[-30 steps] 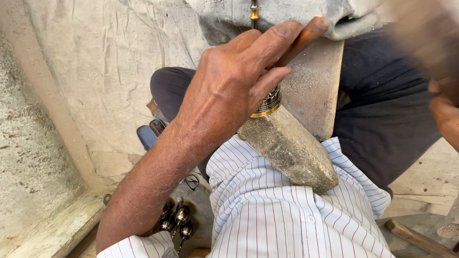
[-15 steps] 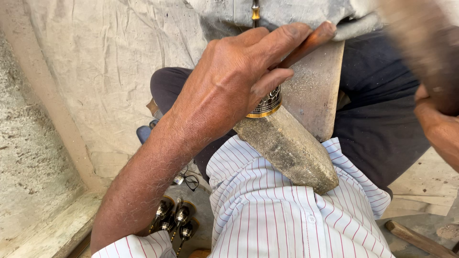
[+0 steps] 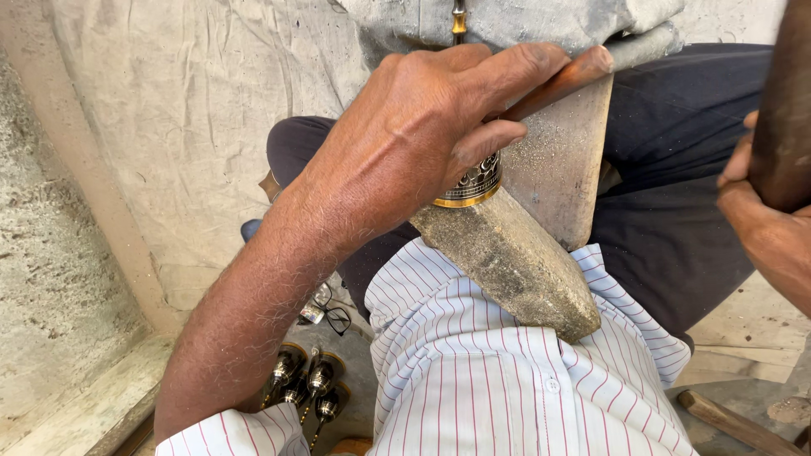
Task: The person sits cross-legged holding an ornate brass bell against a stone block on their lap. They hold a chisel against the bell's surface and repeatedly strike the chisel with a wooden mallet, repositioning the chisel around the bell's decorated band to work the metal.
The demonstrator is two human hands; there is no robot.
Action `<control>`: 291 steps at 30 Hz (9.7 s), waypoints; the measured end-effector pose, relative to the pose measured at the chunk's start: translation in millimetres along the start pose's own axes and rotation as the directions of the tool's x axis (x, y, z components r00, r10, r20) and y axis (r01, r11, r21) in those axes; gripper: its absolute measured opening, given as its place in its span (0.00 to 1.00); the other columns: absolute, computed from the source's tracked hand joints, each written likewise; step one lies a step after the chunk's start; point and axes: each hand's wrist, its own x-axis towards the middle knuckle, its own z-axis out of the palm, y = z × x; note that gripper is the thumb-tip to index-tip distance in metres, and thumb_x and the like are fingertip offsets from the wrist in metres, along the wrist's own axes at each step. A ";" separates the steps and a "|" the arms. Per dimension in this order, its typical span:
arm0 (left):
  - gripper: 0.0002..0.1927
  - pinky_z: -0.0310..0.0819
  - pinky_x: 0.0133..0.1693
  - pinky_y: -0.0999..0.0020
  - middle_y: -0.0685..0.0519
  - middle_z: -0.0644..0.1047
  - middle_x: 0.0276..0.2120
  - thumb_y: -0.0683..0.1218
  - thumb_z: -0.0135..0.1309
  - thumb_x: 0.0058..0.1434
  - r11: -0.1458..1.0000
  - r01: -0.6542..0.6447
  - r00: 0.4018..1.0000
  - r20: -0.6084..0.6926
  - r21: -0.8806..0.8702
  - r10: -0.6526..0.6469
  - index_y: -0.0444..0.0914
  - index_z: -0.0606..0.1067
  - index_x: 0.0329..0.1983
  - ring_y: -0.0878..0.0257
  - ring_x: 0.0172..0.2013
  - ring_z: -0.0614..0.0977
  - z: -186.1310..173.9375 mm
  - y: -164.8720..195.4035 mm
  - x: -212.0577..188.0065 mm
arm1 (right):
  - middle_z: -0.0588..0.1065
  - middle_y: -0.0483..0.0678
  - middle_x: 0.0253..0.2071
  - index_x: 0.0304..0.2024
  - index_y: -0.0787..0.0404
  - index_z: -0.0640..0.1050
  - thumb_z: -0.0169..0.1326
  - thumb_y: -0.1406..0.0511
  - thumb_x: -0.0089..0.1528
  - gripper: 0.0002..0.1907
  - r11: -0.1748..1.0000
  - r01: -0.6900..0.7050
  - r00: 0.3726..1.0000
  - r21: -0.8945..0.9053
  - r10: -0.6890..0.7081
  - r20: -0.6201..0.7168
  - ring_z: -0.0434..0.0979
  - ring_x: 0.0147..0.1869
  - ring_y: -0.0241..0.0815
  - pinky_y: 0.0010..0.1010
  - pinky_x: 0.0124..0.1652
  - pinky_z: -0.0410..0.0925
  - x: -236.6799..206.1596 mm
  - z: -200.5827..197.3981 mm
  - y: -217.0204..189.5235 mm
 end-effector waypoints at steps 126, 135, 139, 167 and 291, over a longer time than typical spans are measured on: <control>0.25 0.86 0.43 0.77 0.56 0.79 0.42 0.45 0.66 0.74 0.959 0.280 0.887 -0.391 0.035 -0.245 0.45 0.67 0.68 0.72 0.41 0.85 61.0 4.1 -53.1 | 0.75 0.55 0.43 0.55 0.66 0.66 0.63 0.77 0.65 0.22 0.982 -0.063 0.984 0.180 0.092 -0.153 0.81 0.47 0.43 0.31 0.48 0.80 16.4 24.9 27.7; 0.27 0.86 0.42 0.76 0.57 0.78 0.41 0.46 0.66 0.74 0.963 0.253 0.908 -0.367 0.089 -0.204 0.46 0.66 0.70 0.72 0.39 0.84 59.2 -2.2 -53.3 | 0.74 0.55 0.43 0.55 0.66 0.65 0.62 0.78 0.65 0.23 0.984 -0.063 0.985 0.169 0.088 -0.149 0.82 0.48 0.44 0.32 0.49 0.80 19.3 30.2 26.9; 0.26 0.85 0.40 0.75 0.57 0.78 0.38 0.46 0.66 0.74 0.958 0.266 0.911 -0.353 0.107 -0.214 0.47 0.66 0.69 0.71 0.38 0.84 57.6 -2.8 -52.5 | 0.74 0.55 0.43 0.56 0.66 0.65 0.62 0.78 0.65 0.23 0.983 -0.061 0.984 0.172 0.088 -0.152 0.82 0.49 0.44 0.32 0.49 0.80 18.2 30.6 29.7; 0.22 0.84 0.42 0.75 0.56 0.79 0.41 0.42 0.67 0.71 0.971 0.230 0.890 -0.390 -0.066 -0.237 0.45 0.70 0.63 0.70 0.39 0.84 38.2 13.8 -41.0 | 0.73 0.55 0.45 0.57 0.65 0.62 0.61 0.79 0.65 0.24 0.490 0.510 0.841 0.707 -0.110 -0.530 0.82 0.51 0.45 0.33 0.50 0.81 2.9 -55.0 -120.1; 0.27 0.79 0.33 0.61 0.55 0.75 0.30 0.47 0.65 0.65 0.991 -0.137 0.979 -0.151 0.001 0.136 0.50 0.71 0.66 0.59 0.32 0.81 44.7 -35.0 -15.4 | 0.80 0.42 0.37 0.49 0.60 0.79 0.49 0.63 0.69 0.12 -0.874 -0.096 0.418 0.477 0.400 0.816 0.81 0.42 0.36 0.43 0.51 0.72 -70.2 -79.0 -41.7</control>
